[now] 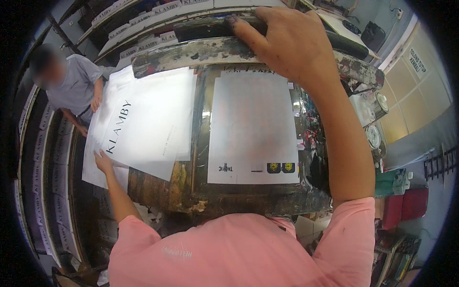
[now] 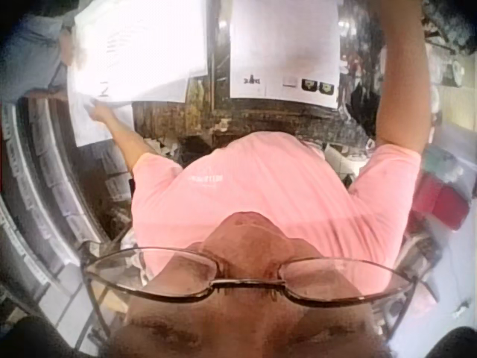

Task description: The person performs manual screen printing on a stack of white paper sheets. They place a sheet on a table, lower a screen frame, and use a squeegee to pull ink across the mesh. After lifting the frame, they remove the printed sheet and repeat the process with the next sheet from the stack.

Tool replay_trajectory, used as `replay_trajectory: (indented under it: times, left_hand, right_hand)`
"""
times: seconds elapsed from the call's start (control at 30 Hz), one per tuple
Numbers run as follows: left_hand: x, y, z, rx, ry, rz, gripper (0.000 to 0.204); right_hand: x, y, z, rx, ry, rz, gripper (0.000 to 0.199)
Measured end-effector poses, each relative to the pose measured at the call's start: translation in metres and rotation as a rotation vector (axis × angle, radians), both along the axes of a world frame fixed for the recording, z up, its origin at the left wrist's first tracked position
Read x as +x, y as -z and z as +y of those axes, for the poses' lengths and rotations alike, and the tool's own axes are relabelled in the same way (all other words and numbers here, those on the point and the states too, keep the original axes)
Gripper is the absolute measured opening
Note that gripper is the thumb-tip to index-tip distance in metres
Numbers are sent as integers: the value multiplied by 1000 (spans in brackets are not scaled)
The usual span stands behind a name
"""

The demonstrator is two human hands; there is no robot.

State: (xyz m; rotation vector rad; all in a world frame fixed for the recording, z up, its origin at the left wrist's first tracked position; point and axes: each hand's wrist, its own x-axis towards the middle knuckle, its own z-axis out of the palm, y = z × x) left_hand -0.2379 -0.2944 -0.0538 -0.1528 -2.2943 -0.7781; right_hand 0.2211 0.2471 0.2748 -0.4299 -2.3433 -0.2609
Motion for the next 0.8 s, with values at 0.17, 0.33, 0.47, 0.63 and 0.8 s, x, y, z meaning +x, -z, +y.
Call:
replay_trajectory:
  times: [0.17, 0.33, 0.47, 0.63, 0.8]
  left_hand:
    - [135, 0, 149, -535, 672, 83, 50]
    - [232, 9, 246, -828, 894, -32, 58]
    - [221, 3, 247, -790, 868, -113, 53]
    - [243, -16, 309, -498, 1023, -290, 52]
    - [357, -33, 371, -660, 1185, -189, 78]
  right_hand:
    - [4, -1, -14, 53, 7, -27, 43]
    - [-4, -13, -8, 142, -69, 31, 44]
    - [-2, -10, -6, 28, -15, 26, 47]
    - [-9, -34, -23, -167, -11, 12, 48]
    - [-8, -54, -26, -156, 33, -55, 55]
